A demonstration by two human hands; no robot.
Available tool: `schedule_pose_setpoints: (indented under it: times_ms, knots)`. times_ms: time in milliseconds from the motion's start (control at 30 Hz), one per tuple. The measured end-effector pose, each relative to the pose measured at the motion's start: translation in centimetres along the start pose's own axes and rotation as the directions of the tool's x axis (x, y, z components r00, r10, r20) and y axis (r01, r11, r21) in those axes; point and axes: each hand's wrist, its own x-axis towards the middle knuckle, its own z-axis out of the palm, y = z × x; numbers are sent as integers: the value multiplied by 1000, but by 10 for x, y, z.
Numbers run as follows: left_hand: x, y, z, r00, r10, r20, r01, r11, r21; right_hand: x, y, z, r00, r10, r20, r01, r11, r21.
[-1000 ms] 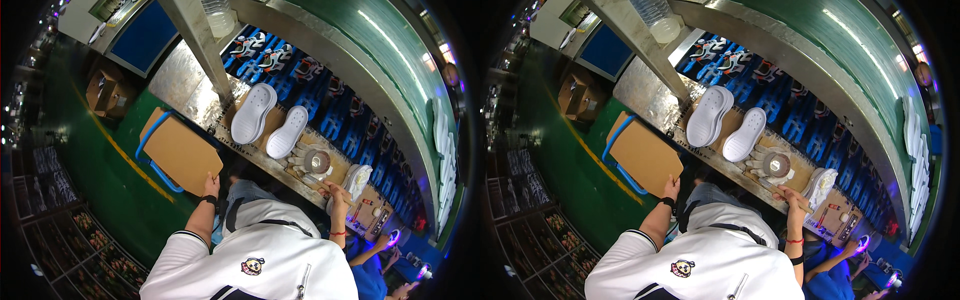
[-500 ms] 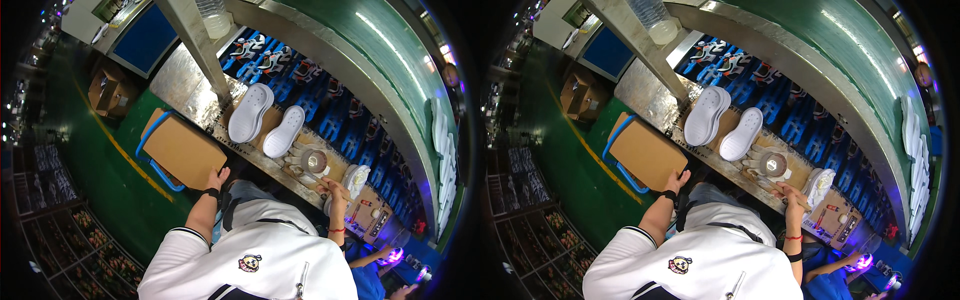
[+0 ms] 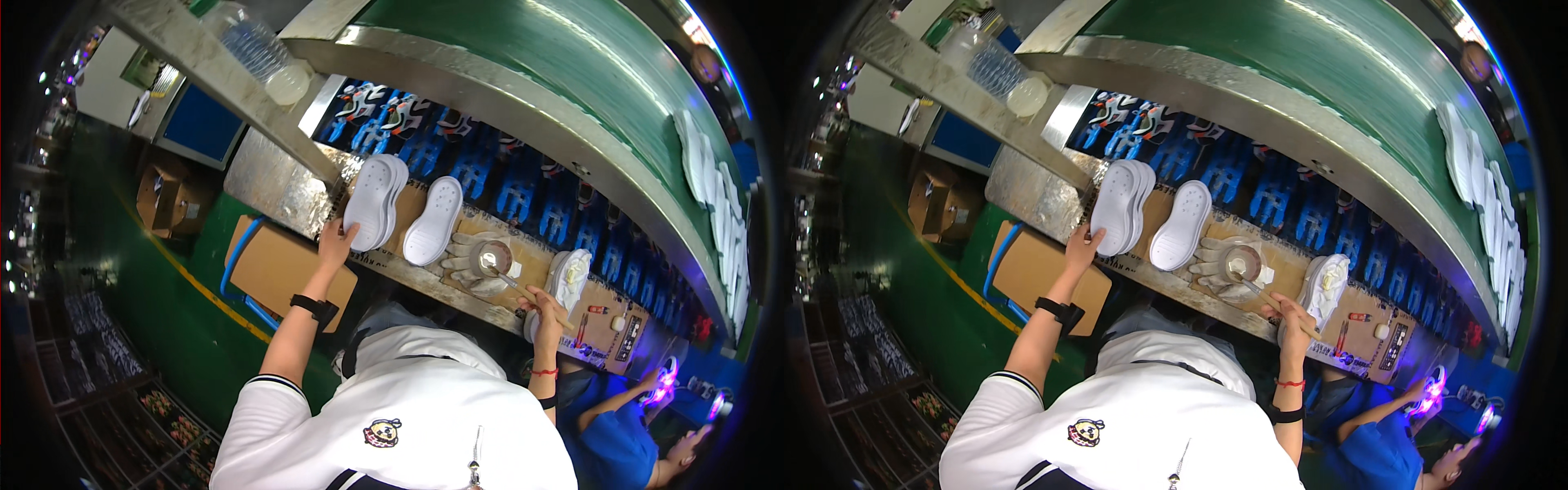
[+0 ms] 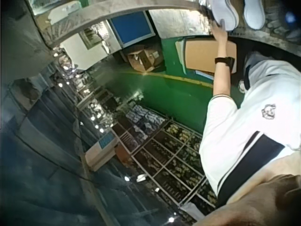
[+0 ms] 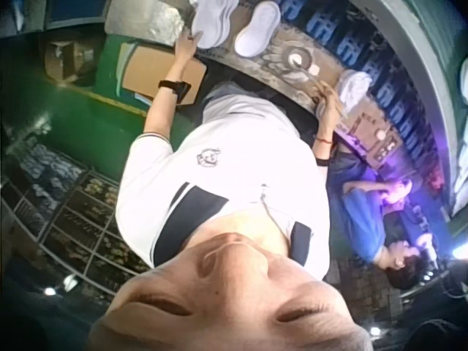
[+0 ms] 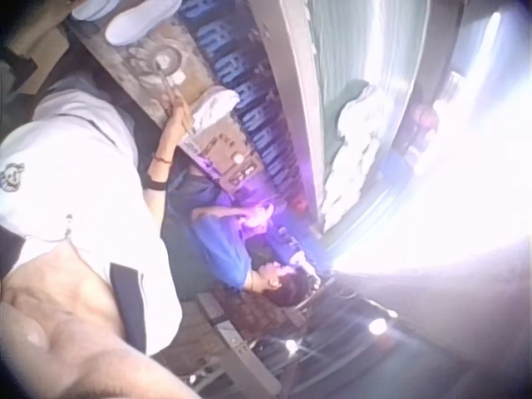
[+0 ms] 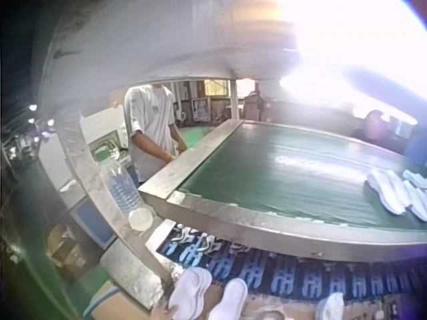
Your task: Applying adhesive or glue to shoe outsoles using a brush at a manufacturing station.
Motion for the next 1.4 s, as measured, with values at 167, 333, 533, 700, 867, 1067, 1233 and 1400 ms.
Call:
schedule_pose_setpoints:
  times_ms: [167, 333, 533, 700, 867, 1067, 1233, 1400]
  knots:
    - [26, 3, -22, 951, -100, 291, 134, 986, -98, 7, 16, 1, 994, -95, -50, 88, 987, -134]
    - [20, 75, -66, 767, -273, 581, 590, 657, -469, 11, 18, 15, 994, -100, -44, 87, 968, -235]
    - [0, 141, -88, 695, -21, 719, 641, 472, -605, 22, 23, 28, 987, -137, 81, 159, 880, -447]
    - [-8, 168, -90, 700, 13, 714, 603, 523, -602, 25, 29, 31, 977, -182, 112, 214, 851, -479]
    - [-16, 190, -77, 831, 99, 547, 365, 646, -671, 20, 23, 30, 984, -170, 48, 175, 901, -396]
    - [-24, 219, -48, 825, 224, 519, 271, 648, -712, 14, 22, 19, 989, -145, -18, 131, 934, -332]
    - [-30, 248, -36, 830, 301, 470, 187, 644, -742, -9, -20, 12, 989, -134, -66, 128, 989, -78]
    - [-32, 265, -35, 840, 323, 436, 146, 639, -755, -46, -87, 15, 940, -337, -45, 332, 939, -91]
